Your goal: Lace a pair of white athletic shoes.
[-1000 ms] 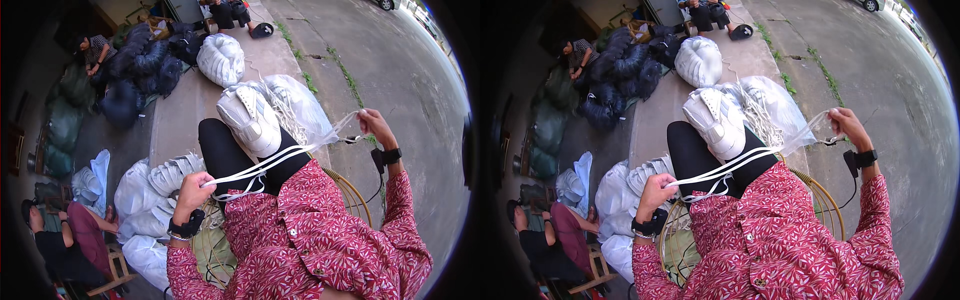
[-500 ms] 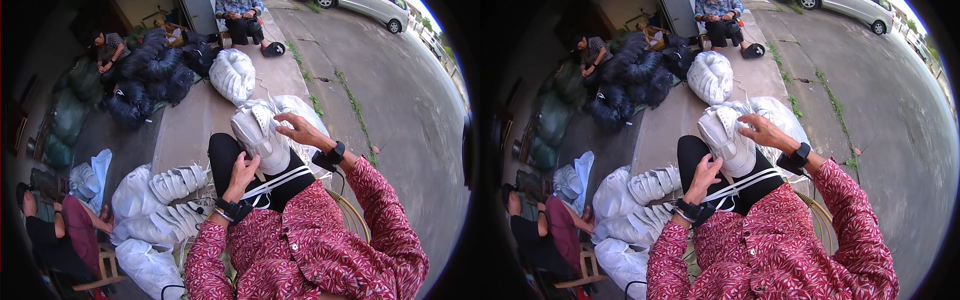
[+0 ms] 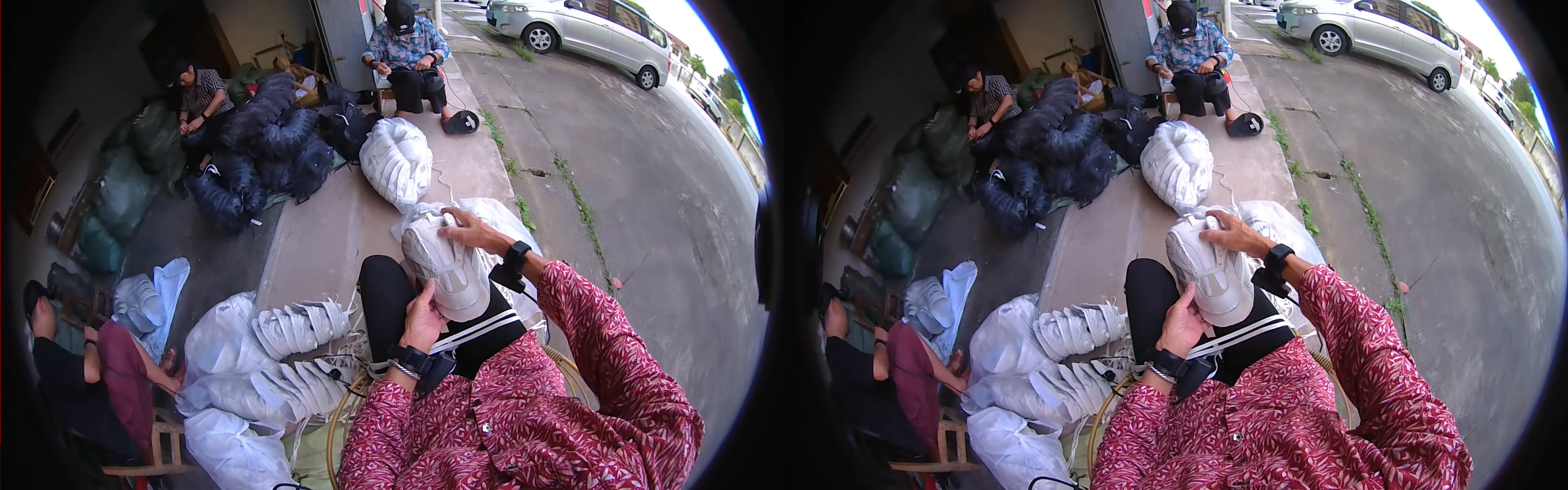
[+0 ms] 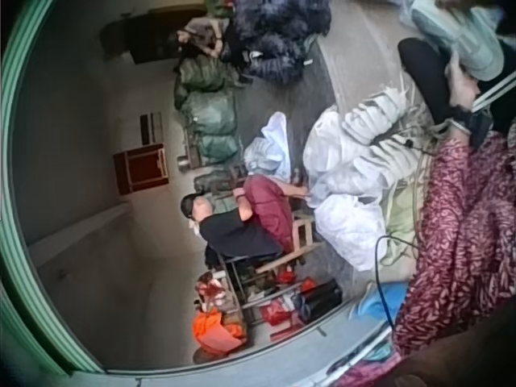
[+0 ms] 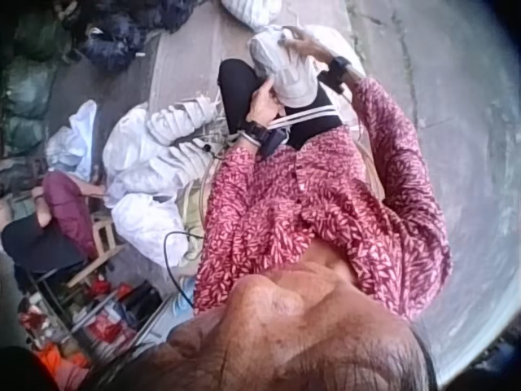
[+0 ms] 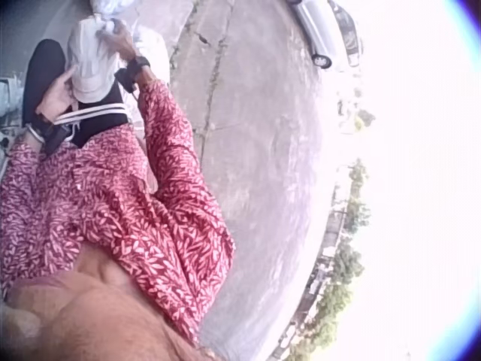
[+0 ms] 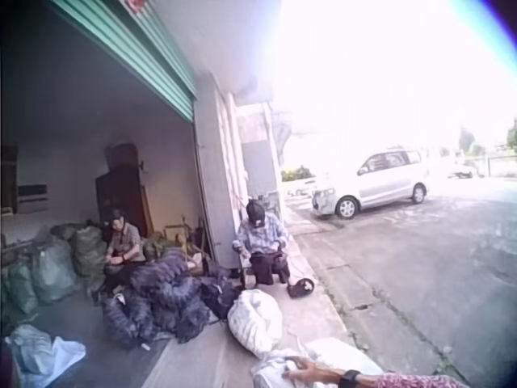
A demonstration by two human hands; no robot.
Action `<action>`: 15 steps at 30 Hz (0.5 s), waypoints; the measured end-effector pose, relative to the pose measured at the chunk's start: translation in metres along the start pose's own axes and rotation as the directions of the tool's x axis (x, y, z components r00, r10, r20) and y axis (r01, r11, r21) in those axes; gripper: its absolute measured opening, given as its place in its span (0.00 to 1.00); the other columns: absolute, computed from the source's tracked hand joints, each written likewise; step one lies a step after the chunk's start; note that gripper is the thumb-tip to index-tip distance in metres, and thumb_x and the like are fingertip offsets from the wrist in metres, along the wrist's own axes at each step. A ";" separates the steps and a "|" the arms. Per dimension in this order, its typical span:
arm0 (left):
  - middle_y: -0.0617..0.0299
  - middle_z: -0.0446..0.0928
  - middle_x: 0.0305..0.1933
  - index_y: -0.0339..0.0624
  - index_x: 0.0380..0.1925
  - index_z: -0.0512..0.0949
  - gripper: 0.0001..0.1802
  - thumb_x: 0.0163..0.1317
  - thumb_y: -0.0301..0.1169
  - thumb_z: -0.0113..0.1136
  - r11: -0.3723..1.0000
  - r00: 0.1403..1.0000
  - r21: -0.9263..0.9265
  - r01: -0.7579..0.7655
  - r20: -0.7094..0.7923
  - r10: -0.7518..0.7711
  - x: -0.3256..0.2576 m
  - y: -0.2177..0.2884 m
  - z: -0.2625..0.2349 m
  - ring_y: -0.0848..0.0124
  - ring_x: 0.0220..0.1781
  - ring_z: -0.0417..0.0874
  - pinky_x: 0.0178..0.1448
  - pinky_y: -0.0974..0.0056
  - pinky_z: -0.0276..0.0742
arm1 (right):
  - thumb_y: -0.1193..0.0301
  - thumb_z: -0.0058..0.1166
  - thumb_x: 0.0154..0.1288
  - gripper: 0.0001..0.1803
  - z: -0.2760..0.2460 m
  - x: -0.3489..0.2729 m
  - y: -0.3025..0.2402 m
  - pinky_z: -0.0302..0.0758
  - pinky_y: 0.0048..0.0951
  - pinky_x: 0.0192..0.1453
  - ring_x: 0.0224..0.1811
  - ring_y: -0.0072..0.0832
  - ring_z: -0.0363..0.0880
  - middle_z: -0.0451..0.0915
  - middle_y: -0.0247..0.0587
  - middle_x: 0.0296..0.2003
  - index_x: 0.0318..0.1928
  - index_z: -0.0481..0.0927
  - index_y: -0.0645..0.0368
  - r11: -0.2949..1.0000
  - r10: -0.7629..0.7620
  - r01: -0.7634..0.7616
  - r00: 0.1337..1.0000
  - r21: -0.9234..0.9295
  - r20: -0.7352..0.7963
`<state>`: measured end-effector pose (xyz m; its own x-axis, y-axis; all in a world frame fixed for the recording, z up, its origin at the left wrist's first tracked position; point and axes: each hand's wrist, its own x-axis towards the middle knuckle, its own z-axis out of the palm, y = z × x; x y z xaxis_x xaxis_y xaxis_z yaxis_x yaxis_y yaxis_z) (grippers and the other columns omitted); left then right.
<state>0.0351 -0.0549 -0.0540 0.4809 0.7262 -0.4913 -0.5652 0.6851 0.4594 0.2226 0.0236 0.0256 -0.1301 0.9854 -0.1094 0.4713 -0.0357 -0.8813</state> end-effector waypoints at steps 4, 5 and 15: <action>0.57 0.69 0.58 0.44 0.58 0.64 0.31 0.57 0.42 0.62 0.986 0.988 -0.166 0.000 0.153 0.026 -0.001 0.004 0.009 0.62 0.58 0.70 0.61 0.50 0.67 | 0.58 0.52 0.56 0.36 -0.007 -0.010 0.012 0.68 0.34 0.56 0.47 0.38 0.72 0.72 0.52 0.50 0.63 0.61 0.59 0.940 0.103 -0.104 0.994 0.325 0.019; 0.57 0.69 0.58 0.43 0.58 0.64 0.31 0.57 0.41 0.62 0.981 0.977 -0.189 0.033 0.213 0.008 -0.002 0.005 0.015 0.62 0.59 0.69 0.61 0.50 0.66 | 0.63 0.50 0.58 0.30 -0.010 -0.012 0.017 0.68 0.29 0.54 0.46 0.32 0.69 0.71 0.43 0.48 0.61 0.64 0.58 0.896 0.162 -0.158 0.986 0.415 0.027; 0.50 0.74 0.51 0.30 0.54 0.66 0.25 0.57 0.25 0.58 0.974 0.963 -0.086 -0.207 0.156 0.219 0.031 0.011 0.019 0.58 0.50 0.77 0.58 0.53 0.71 | 0.73 0.44 0.54 0.33 -0.021 -0.007 0.068 0.70 0.33 0.56 0.49 0.32 0.70 0.68 0.41 0.49 0.63 0.60 0.57 0.665 0.103 -0.168 0.986 0.728 0.133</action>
<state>0.0569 -0.0241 -0.0499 0.4440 0.8582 -0.2577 -0.7083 0.5122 0.4856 0.2742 0.0176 -0.0236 -0.1961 0.9456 -0.2595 -0.3003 -0.3098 -0.9021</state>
